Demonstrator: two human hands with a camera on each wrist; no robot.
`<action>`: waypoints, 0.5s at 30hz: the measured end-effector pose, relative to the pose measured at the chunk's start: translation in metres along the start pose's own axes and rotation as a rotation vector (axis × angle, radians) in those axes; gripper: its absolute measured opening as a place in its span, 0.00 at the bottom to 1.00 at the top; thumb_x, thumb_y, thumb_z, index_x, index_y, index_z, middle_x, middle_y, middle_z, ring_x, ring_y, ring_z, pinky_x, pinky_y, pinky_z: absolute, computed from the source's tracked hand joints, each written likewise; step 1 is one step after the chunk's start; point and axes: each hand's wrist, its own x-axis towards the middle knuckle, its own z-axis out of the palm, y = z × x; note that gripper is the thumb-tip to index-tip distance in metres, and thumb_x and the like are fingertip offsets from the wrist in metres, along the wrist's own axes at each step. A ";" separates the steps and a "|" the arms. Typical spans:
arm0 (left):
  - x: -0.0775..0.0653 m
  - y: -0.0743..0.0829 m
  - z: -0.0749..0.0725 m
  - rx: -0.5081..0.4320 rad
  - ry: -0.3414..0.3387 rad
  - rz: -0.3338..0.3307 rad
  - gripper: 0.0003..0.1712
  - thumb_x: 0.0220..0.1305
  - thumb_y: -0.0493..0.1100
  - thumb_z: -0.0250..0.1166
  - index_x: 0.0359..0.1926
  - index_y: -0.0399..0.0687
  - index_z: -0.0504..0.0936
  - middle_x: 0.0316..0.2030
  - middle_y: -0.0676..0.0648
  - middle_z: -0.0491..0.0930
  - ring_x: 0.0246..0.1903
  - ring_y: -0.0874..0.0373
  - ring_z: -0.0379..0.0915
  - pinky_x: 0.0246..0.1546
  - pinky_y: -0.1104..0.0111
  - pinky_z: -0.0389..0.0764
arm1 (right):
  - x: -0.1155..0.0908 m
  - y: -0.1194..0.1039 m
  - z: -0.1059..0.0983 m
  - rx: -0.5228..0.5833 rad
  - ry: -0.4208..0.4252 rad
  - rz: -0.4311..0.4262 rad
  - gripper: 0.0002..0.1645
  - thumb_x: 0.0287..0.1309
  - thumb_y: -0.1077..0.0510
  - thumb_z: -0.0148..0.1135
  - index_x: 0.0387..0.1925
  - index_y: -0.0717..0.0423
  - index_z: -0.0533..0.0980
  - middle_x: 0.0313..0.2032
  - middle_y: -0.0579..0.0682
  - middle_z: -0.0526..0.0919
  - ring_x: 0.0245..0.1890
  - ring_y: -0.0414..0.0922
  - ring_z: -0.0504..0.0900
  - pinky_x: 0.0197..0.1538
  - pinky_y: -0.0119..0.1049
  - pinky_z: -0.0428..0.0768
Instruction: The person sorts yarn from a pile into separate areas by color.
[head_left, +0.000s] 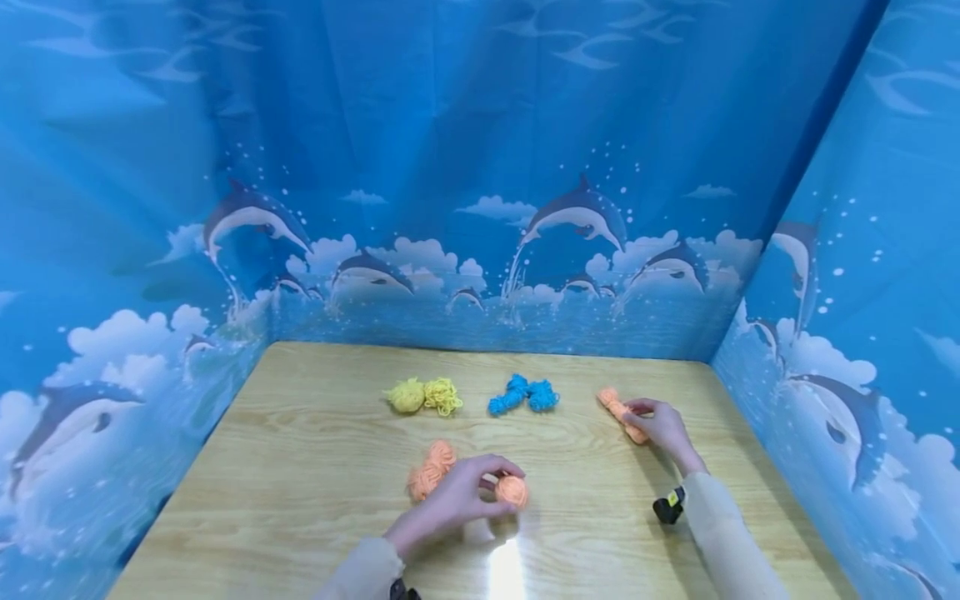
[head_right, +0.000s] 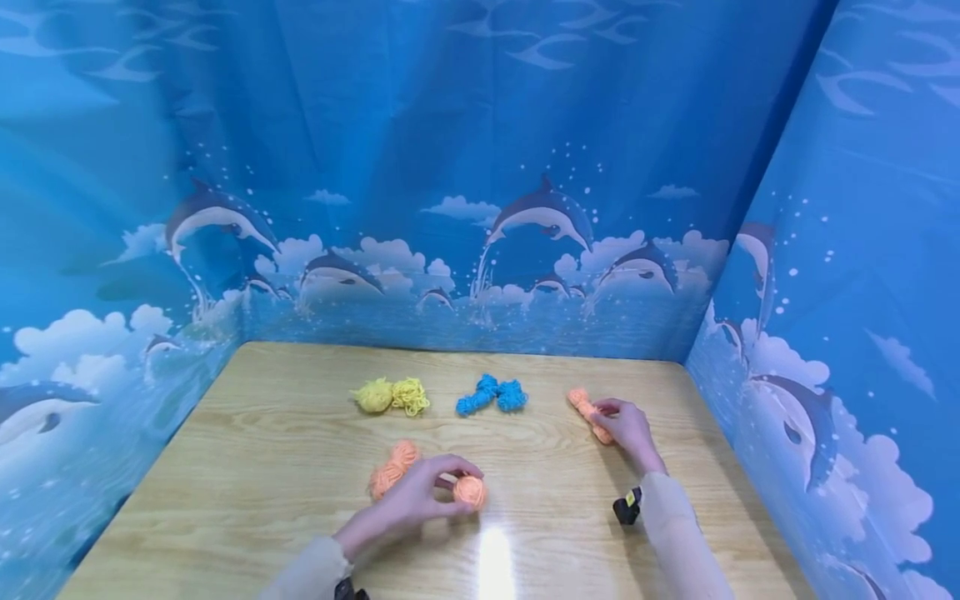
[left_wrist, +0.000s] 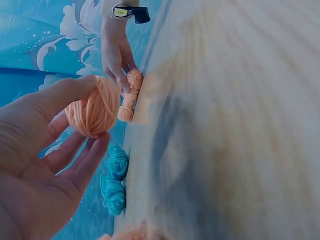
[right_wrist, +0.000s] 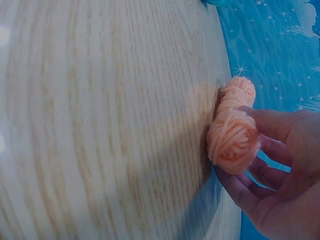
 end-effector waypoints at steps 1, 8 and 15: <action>0.003 0.001 0.000 0.016 0.004 0.006 0.26 0.55 0.38 0.77 0.56 0.54 0.82 0.54 0.54 0.82 0.52 0.61 0.78 0.50 0.75 0.82 | 0.000 0.000 0.000 -0.001 0.000 0.000 0.23 0.67 0.54 0.65 0.55 0.68 0.79 0.48 0.64 0.84 0.47 0.56 0.81 0.39 0.34 0.77; 0.028 0.010 0.001 0.115 0.034 0.088 0.25 0.56 0.40 0.77 0.56 0.50 0.82 0.53 0.52 0.83 0.51 0.62 0.78 0.50 0.76 0.81 | 0.000 0.000 0.000 -0.002 -0.001 -0.004 0.22 0.67 0.55 0.66 0.55 0.68 0.79 0.48 0.64 0.84 0.49 0.58 0.81 0.42 0.37 0.78; 0.049 0.023 0.001 0.129 0.057 0.113 0.26 0.56 0.40 0.77 0.56 0.49 0.82 0.53 0.52 0.83 0.51 0.61 0.78 0.50 0.76 0.81 | 0.001 0.000 0.000 -0.013 0.006 -0.009 0.22 0.67 0.56 0.66 0.55 0.68 0.79 0.48 0.65 0.84 0.51 0.61 0.81 0.48 0.46 0.80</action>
